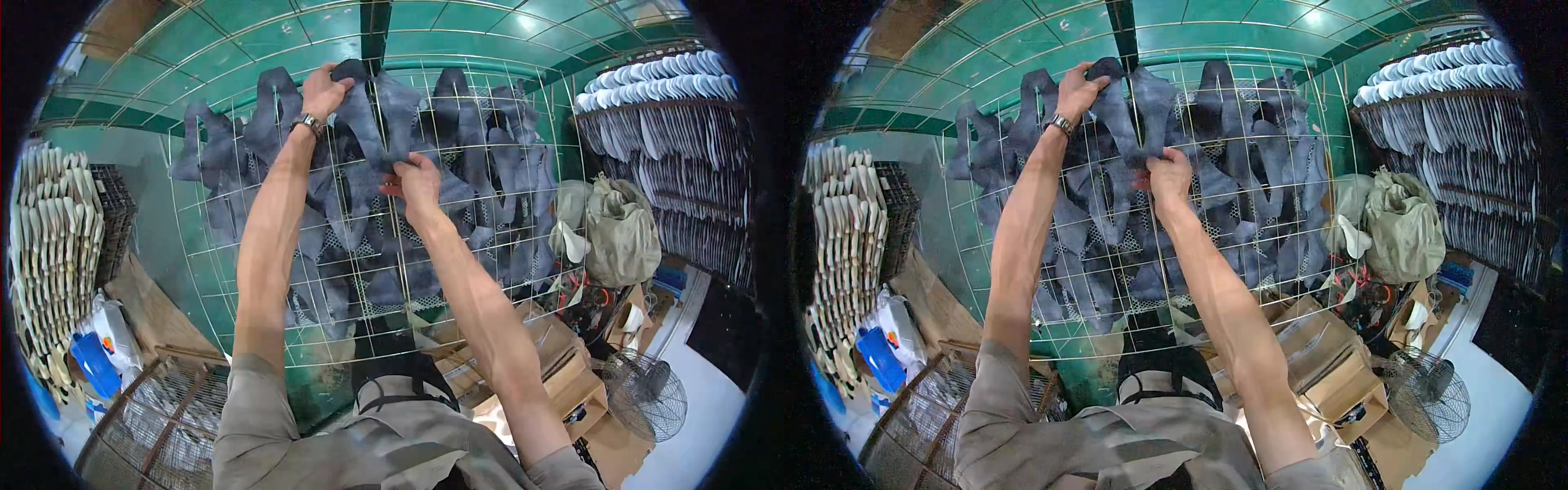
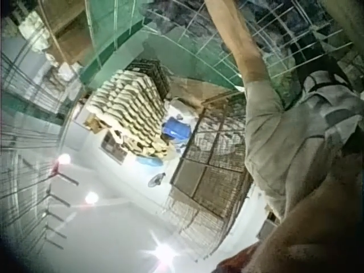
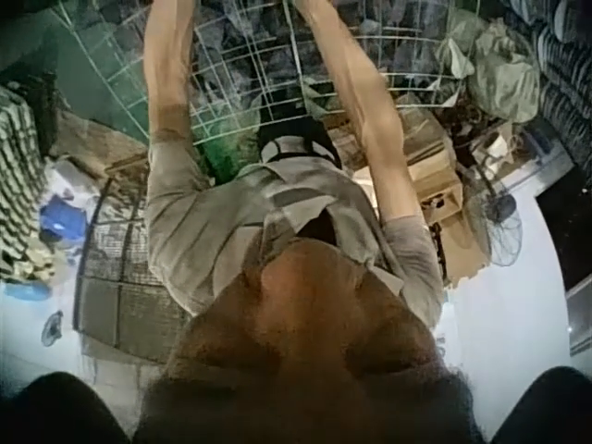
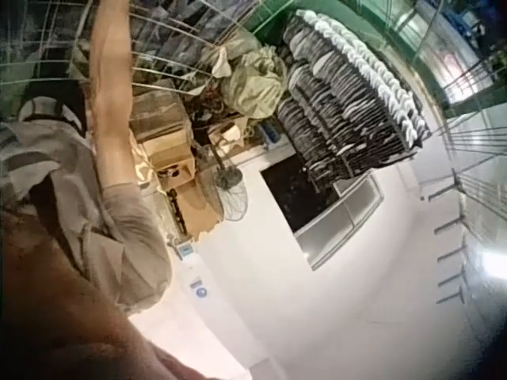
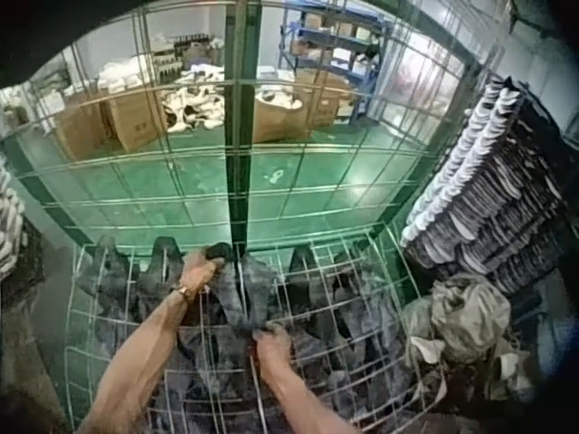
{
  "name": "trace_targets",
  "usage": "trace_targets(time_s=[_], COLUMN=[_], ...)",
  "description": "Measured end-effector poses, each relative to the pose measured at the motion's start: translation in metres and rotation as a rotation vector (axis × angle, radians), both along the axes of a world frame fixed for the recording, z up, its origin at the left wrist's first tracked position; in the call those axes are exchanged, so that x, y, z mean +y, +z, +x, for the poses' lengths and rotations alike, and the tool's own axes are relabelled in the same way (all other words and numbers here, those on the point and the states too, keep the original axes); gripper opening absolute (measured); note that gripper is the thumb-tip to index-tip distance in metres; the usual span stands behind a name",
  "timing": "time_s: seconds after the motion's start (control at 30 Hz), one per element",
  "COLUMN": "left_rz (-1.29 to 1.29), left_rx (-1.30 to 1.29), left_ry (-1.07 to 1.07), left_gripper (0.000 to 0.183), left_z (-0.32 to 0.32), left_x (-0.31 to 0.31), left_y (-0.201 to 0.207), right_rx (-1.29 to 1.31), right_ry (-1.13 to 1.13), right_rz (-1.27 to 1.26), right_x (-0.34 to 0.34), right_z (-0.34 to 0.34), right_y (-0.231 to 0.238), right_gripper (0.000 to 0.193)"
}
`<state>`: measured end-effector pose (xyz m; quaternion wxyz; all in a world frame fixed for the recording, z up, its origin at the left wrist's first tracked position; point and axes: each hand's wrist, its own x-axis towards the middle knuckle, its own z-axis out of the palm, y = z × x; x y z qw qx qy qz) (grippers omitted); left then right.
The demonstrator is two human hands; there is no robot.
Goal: Placing foam components onto a wire storage rack for organization or drying in a manufacturing facility.
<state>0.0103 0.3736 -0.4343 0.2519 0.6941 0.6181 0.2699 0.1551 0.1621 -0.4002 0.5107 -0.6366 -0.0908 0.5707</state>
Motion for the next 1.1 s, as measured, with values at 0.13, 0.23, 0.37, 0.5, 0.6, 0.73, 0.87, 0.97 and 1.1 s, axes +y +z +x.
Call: trace_targets(time_s=[0.13, 0.23, 0.37, 0.5, 0.6, 0.73, 0.87, 0.97, 1.1], left_rz=[-0.048, -0.096, 0.019, 0.391, 0.362, 0.353, 0.209, 0.219, 0.079], left_rx=[-0.017, -0.022, 0.061, 0.118, 0.061, -0.012, -0.059, -0.076, -0.192], left_ry=[0.064, 0.060, 0.031, -0.087, -0.166, -0.219, -0.291, -0.370, -0.512], left_gripper=[0.054, 0.058, 0.062, 0.051, 0.050, 0.048, 0.049, 0.047, 0.046], left_z=[-0.001, 0.006, 0.011, 0.020, 0.032, 0.026, 0.052, 0.070, 0.097], left_x=[-0.002, -0.005, -0.025, -0.048, -0.093, -0.182, -0.275, -0.347, -0.444], left_y=[0.001, 0.010, 0.026, 0.044, 0.056, 0.064, 0.078, 0.086, 0.103], right_rx=[-0.174, -0.202, -0.282, -0.223, -0.238, -0.175, -0.223, -0.189, -0.229], right_ry=[0.060, 0.083, 0.140, 0.070, 0.023, -0.122, -0.249, -0.371, -0.488], right_rz=[0.050, 0.084, 0.078, 0.184, 0.183, 0.062, -0.006, -0.074, -0.065], right_x=[-0.006, -0.012, -0.045, -0.118, -0.191, -0.289, -0.370, -0.425, -0.507], right_z=[-0.004, 0.001, 0.002, 0.018, 0.041, 0.051, 0.083, 0.099, 0.118], right_y=[0.004, 0.007, 0.020, 0.042, 0.055, 0.054, 0.060, 0.062, 0.057], right_gripper=[0.046, 0.051, 0.050, 0.042, 0.042, 0.034, 0.033, 0.034, 0.028])
